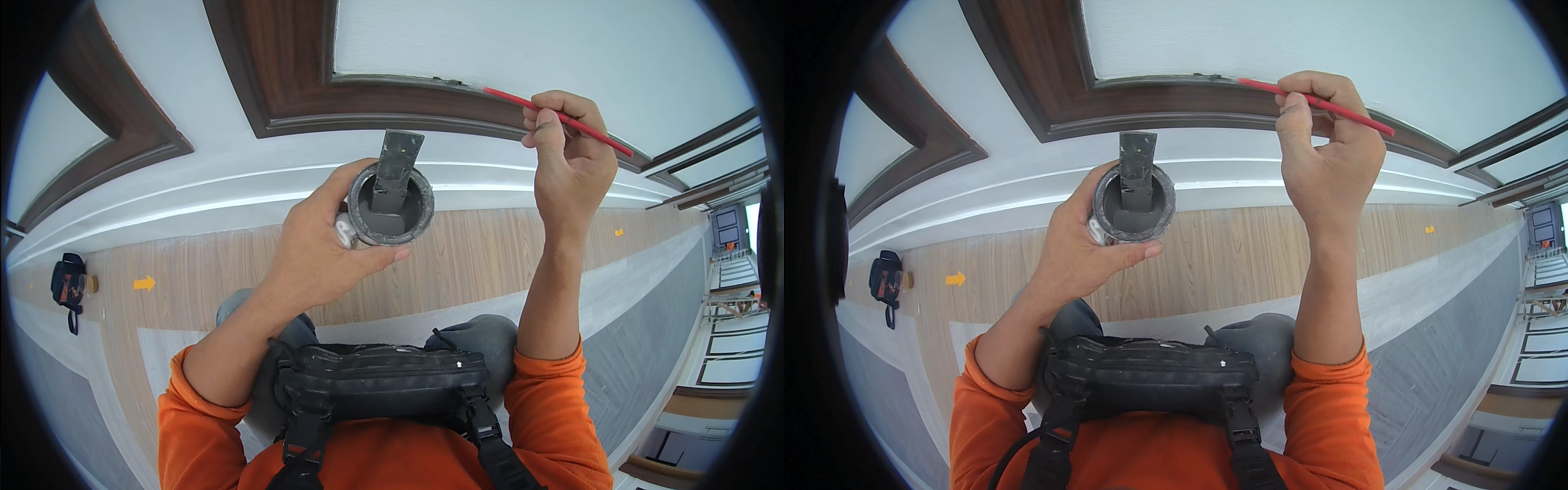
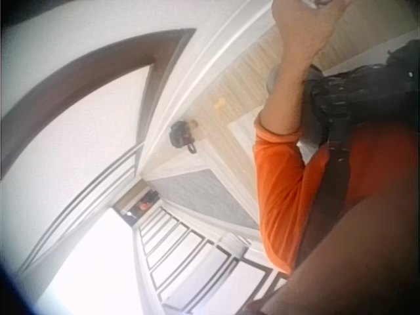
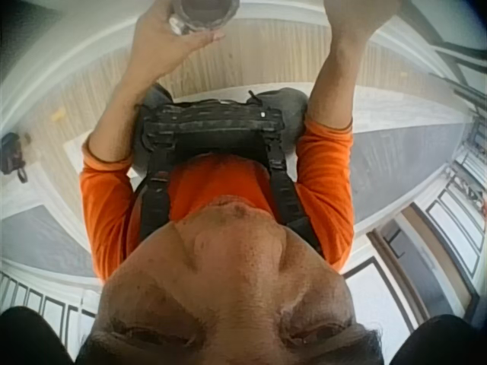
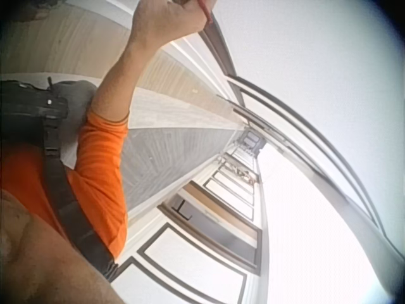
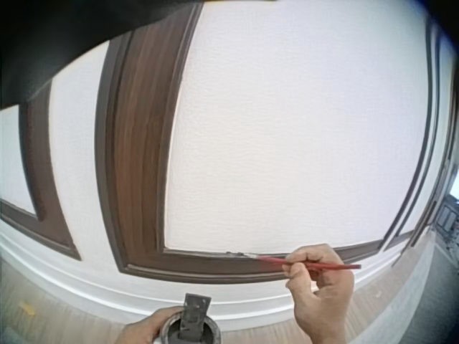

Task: The person paints the edges of a wooden door frame using a small paintbrush and a paint can. They repeatedly dip the brush into the can and apply paint along the trim, moving along the frame as they work.

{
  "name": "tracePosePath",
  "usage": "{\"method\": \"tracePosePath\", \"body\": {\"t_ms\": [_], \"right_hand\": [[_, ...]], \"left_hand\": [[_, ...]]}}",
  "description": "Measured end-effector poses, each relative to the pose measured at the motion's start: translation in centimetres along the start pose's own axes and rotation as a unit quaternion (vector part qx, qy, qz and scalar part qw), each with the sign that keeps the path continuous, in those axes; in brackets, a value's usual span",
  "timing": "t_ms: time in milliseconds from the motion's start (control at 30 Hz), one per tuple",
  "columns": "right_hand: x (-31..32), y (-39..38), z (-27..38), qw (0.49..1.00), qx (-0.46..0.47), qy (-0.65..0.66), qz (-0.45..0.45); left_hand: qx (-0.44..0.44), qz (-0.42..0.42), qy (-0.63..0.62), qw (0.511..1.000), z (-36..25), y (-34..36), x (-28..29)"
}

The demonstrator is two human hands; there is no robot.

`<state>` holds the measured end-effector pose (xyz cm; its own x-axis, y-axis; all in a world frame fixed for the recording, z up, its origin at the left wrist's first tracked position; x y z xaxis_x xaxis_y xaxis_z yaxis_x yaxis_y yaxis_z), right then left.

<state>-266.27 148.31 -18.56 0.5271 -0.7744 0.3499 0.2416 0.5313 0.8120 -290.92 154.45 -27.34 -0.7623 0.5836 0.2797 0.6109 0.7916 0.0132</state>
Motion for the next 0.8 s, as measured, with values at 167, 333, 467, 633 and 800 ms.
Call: {"method": "tracePosePath", "body": {"t_ms": [167,333,467,633,800], "right_hand": [[-1.2,0.0,0.5,0.999,0.007,0.025,0.024],[-0.4,-0.1,0.1,1.000,0.001,-0.008,0.003],[-0.9,0.0,0.4,1.000,0.007,0.028,0.012],[-0.4,-0.1,0.0,1.000,-0.012,-0.027,0.002],[0.5,-0.2,-0.1,0.999,-0.018,-0.030,-0.020]], "left_hand": [[-0.006,0.001,-0.013,1.000,0.0,0.0,0.0],[0.001,0.000,-0.018,1.000,0.0,0.0,0.0],[0.002,0.000,-0.020,1.000,-0.2,0.0,0.0],[-0.008,-0.004,-0.009,1.000,-0.3,0.0,0.1],[-0.003,0.000,-0.015,1.000,-0.2,0.0,0.0]]}}
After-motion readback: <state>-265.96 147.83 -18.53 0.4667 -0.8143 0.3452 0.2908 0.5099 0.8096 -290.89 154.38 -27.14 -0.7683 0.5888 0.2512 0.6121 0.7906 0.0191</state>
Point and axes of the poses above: each hand's wrist, its own y-axis towards the middle knuckle, its own x-axis out of the back of the hand, z = x × y, the point moved 4 cm from there along y, towards the middle knuckle, and after that the axes turned 7 degrees about x, right-handed, at the moved point
